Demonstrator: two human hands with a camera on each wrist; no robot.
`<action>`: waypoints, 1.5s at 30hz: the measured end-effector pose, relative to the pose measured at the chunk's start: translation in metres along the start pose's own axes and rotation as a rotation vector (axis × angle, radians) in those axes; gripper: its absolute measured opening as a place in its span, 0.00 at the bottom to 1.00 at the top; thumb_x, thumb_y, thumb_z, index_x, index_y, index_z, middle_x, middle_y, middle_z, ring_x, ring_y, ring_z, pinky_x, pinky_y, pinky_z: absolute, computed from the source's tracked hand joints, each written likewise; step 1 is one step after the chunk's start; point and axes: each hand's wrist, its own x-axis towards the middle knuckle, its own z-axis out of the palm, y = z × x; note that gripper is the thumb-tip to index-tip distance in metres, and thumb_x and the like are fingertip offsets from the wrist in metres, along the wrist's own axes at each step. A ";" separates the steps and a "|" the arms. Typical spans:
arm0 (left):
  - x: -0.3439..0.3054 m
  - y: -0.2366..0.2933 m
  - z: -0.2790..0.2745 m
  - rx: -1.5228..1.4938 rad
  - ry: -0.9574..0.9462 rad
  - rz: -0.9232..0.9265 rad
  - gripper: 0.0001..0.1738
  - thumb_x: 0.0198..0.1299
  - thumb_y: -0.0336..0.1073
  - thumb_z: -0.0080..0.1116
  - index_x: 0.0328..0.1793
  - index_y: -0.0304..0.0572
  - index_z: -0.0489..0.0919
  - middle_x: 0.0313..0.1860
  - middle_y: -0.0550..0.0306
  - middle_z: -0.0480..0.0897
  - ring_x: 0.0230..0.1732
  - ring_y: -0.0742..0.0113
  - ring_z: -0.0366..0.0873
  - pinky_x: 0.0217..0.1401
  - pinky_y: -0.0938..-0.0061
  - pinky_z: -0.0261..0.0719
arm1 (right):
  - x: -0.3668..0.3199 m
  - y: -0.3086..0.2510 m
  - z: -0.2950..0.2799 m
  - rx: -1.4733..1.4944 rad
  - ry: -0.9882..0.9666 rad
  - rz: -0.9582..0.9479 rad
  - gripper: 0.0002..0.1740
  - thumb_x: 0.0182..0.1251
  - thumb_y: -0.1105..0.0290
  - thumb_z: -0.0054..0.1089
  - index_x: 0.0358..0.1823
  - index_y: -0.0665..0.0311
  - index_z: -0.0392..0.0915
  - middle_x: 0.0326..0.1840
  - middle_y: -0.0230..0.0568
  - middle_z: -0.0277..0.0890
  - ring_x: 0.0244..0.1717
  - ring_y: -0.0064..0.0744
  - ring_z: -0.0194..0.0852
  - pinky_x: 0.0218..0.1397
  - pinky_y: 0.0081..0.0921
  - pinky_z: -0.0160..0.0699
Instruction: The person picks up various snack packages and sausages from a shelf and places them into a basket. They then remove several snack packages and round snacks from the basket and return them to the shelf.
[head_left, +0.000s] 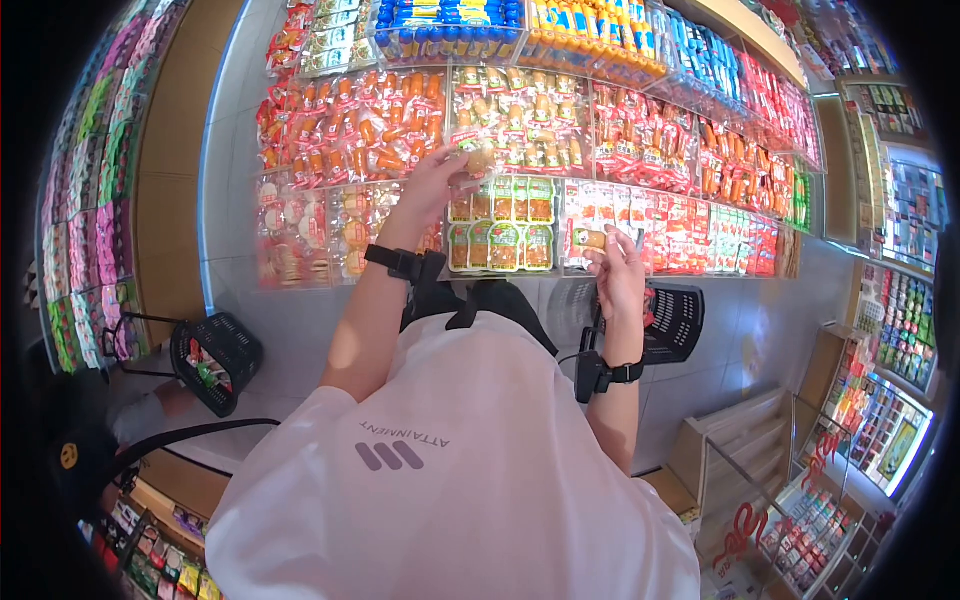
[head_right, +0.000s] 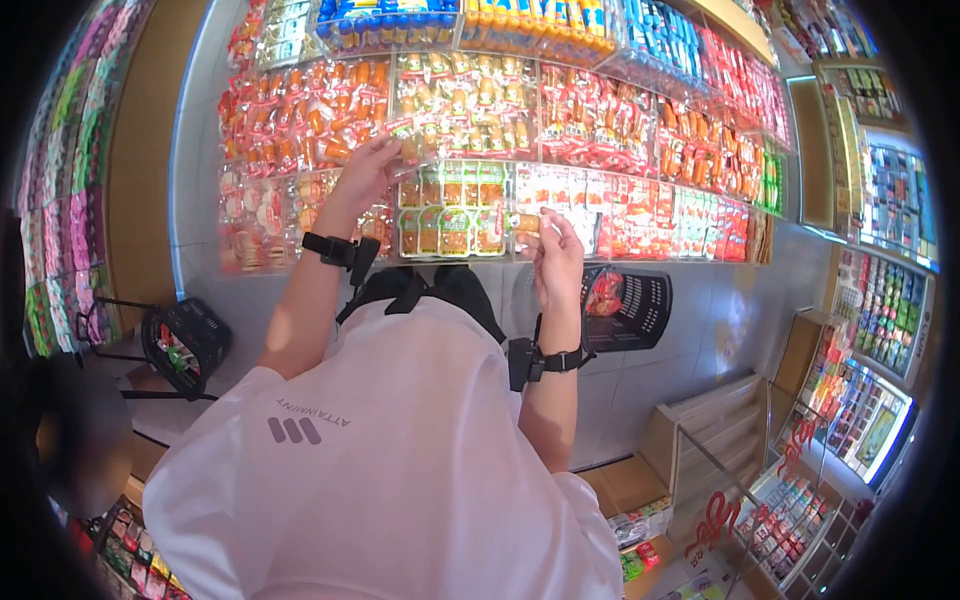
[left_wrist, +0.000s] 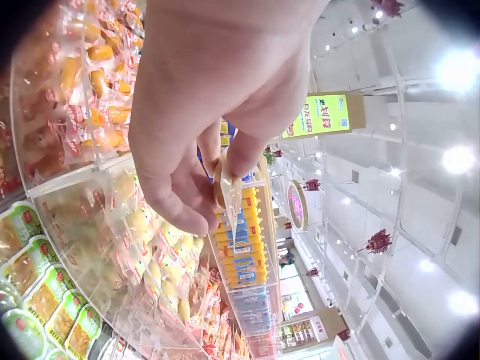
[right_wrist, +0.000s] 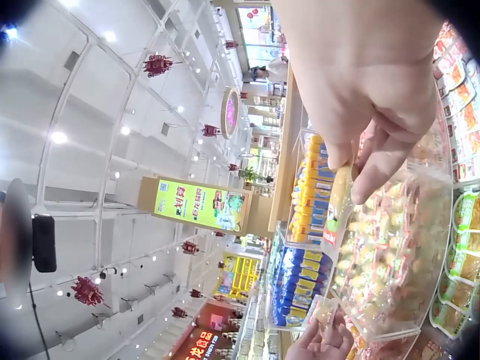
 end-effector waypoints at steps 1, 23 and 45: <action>0.004 -0.002 0.000 -0.006 0.019 -0.017 0.13 0.66 0.35 0.48 0.53 0.39 0.73 0.46 0.56 0.80 0.47 0.68 0.78 0.46 0.69 0.78 | 0.007 -0.001 -0.004 -0.011 0.009 -0.015 0.17 0.71 0.67 0.50 0.56 0.71 0.69 0.39 0.39 0.77 0.29 0.24 0.80 0.27 0.14 0.78; 0.052 -0.015 0.045 -0.017 0.181 -0.089 0.07 0.61 0.29 0.48 0.45 0.43 0.69 0.29 0.60 0.76 0.40 0.59 0.82 0.37 0.70 0.74 | 0.078 -0.028 -0.049 0.021 -0.038 -0.115 0.16 0.65 0.77 0.53 0.52 0.76 0.66 0.40 0.45 0.78 0.38 0.30 0.81 0.37 0.21 0.81; -0.005 -0.023 0.002 -0.303 0.183 0.136 0.04 0.62 0.23 0.44 0.41 0.38 0.64 0.49 0.43 0.77 0.53 0.49 0.77 0.58 0.50 0.77 | 0.230 0.015 0.055 -0.557 -0.059 -0.358 0.17 0.61 0.61 0.63 0.40 0.70 0.81 0.30 0.37 0.82 0.29 0.20 0.76 0.34 0.19 0.73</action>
